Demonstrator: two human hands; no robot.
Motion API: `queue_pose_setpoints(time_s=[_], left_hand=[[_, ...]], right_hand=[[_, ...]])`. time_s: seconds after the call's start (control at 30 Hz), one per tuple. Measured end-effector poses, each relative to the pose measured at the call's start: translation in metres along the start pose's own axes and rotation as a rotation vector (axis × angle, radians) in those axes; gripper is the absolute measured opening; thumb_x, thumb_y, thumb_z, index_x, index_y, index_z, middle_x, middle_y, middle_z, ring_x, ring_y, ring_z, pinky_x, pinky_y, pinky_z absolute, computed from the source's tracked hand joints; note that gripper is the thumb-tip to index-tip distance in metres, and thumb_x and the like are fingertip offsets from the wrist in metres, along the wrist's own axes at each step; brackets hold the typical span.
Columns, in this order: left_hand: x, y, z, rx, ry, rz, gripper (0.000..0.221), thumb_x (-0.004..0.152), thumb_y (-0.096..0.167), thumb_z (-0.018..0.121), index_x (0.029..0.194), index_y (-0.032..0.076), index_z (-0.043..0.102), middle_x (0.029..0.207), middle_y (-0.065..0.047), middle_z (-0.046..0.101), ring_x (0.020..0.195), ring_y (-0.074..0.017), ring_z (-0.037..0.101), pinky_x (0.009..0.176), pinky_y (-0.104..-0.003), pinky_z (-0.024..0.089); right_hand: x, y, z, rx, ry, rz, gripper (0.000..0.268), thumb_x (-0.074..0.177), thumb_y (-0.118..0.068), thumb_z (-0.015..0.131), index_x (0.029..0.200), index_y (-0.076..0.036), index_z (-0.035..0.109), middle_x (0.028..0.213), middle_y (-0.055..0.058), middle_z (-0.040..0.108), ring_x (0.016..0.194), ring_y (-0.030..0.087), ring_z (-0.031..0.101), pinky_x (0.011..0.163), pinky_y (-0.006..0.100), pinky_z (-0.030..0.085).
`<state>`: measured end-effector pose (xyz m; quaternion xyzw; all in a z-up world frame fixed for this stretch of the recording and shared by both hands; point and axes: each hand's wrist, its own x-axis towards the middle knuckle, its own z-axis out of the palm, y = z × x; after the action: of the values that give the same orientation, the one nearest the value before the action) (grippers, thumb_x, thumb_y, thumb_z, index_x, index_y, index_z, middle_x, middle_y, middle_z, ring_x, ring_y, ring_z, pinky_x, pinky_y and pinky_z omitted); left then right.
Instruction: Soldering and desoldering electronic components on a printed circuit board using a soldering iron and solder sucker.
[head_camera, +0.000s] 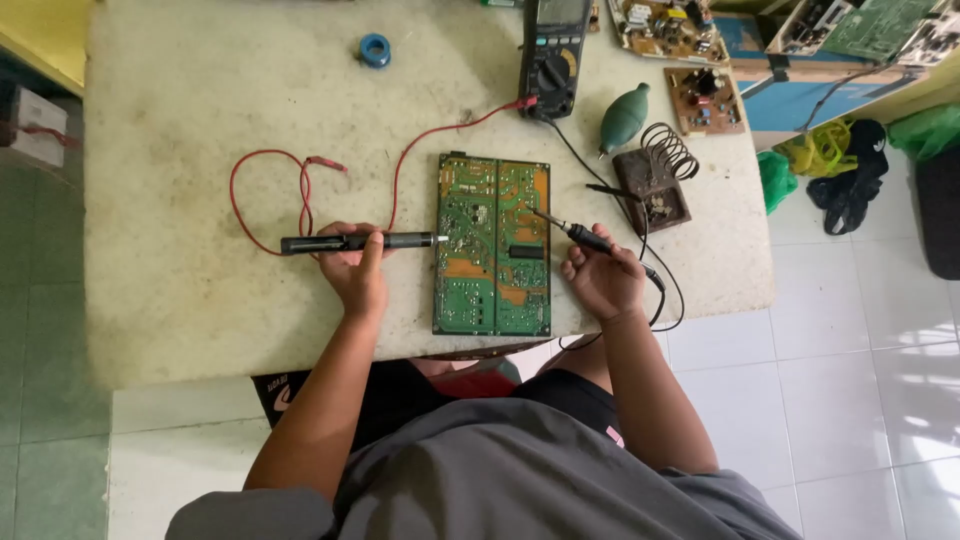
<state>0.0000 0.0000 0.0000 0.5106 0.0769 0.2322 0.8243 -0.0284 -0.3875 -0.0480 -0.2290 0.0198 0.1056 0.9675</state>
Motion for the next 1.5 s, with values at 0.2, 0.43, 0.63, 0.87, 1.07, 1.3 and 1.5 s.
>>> queue_pose_setpoints(time_s=[0.2, 0.43, 0.63, 0.87, 1.07, 1.3, 1.5], left_hand=[[0.019, 0.025, 0.002, 0.151, -0.026, 0.275, 0.050, 0.093, -0.006, 0.077, 0.121, 0.009, 0.037, 0.099, -0.014, 0.068, 0.090, -0.0188, 0.070, 0.082, -0.036, 0.063], [0.102, 0.096, 0.054, 0.164, -0.152, 0.435, 0.050, 0.096, -0.007, 0.081, 0.123, 0.006, 0.042, 0.103, -0.019, 0.070, 0.099, -0.0234, 0.072, 0.093, -0.041, 0.062], [0.154, 0.123, 0.108, 1.016, -0.551, 0.593, 0.029, 0.103, 0.004, 0.072, 0.131, 0.001, 0.065, 0.107, -0.019, 0.072, 0.095, -0.0377, 0.068, 0.075, -0.046, 0.051], [0.182, 0.048, 0.138, 1.610, -0.735, 0.519, 0.037, 0.094, 0.005, 0.074, 0.127, 0.004, 0.059, 0.087, -0.018, 0.068, 0.068, -0.0354, 0.065, 0.052, -0.047, 0.052], [0.213, -0.058, 0.132, 1.754, -0.815, 0.803, 0.018, 0.081, -0.001, 0.064, 0.094, 0.011, 0.069, 0.067, -0.009, 0.064, 0.066, -0.0358, 0.065, 0.067, -0.050, 0.049], [0.216, -0.082, 0.133, 1.889, -0.828, 0.622, 0.030, 0.093, 0.009, 0.049, 0.111, 0.013, 0.073, 0.090, -0.013, 0.079, 0.093, -0.0400, 0.073, 0.080, -0.056, 0.042], [0.168, -0.033, 0.150, 1.760, -0.796, 0.597, 0.043, 0.090, 0.003, 0.066, 0.133, 0.000, 0.066, 0.109, -0.024, 0.076, 0.108, -0.0441, 0.065, 0.087, -0.058, 0.045]], right_hand=[[0.003, -0.003, -0.007, 0.062, -0.023, 0.082, 0.051, 0.091, -0.035, 0.058, 0.137, -0.018, 0.070, 0.129, 0.014, 0.073, 0.112, 0.031, 0.069, 0.100, 0.051, 0.050], [0.005, -0.006, -0.006, 0.092, -0.016, 0.115, 0.053, 0.092, -0.036, 0.057, 0.140, -0.017, 0.068, 0.132, 0.013, 0.071, 0.114, 0.031, 0.067, 0.100, 0.051, 0.049], [-0.004, -0.009, 0.046, 0.171, 0.028, 0.153, 0.038, 0.093, -0.029, 0.069, 0.130, -0.018, 0.066, 0.112, 0.008, 0.073, 0.103, 0.026, 0.068, 0.094, 0.042, 0.050], [-0.003, -0.010, 0.049, 0.185, 0.018, 0.147, 0.038, 0.094, -0.027, 0.067, 0.131, -0.017, 0.066, 0.113, 0.011, 0.073, 0.102, 0.026, 0.069, 0.093, 0.043, 0.051], [0.003, -0.007, 0.022, 0.160, -0.032, 0.131, 0.045, 0.094, -0.031, 0.060, 0.137, -0.018, 0.065, 0.122, 0.013, 0.072, 0.109, 0.030, 0.069, 0.096, 0.049, 0.050], [0.006, -0.005, 0.007, 0.155, -0.075, 0.123, 0.052, 0.096, -0.034, 0.054, 0.144, -0.019, 0.064, 0.131, 0.015, 0.072, 0.116, 0.033, 0.070, 0.102, 0.055, 0.049], [0.005, -0.006, 0.007, 0.131, -0.056, 0.116, 0.052, 0.096, -0.034, 0.053, 0.145, -0.019, 0.063, 0.132, 0.014, 0.072, 0.116, 0.032, 0.070, 0.102, 0.054, 0.048]])
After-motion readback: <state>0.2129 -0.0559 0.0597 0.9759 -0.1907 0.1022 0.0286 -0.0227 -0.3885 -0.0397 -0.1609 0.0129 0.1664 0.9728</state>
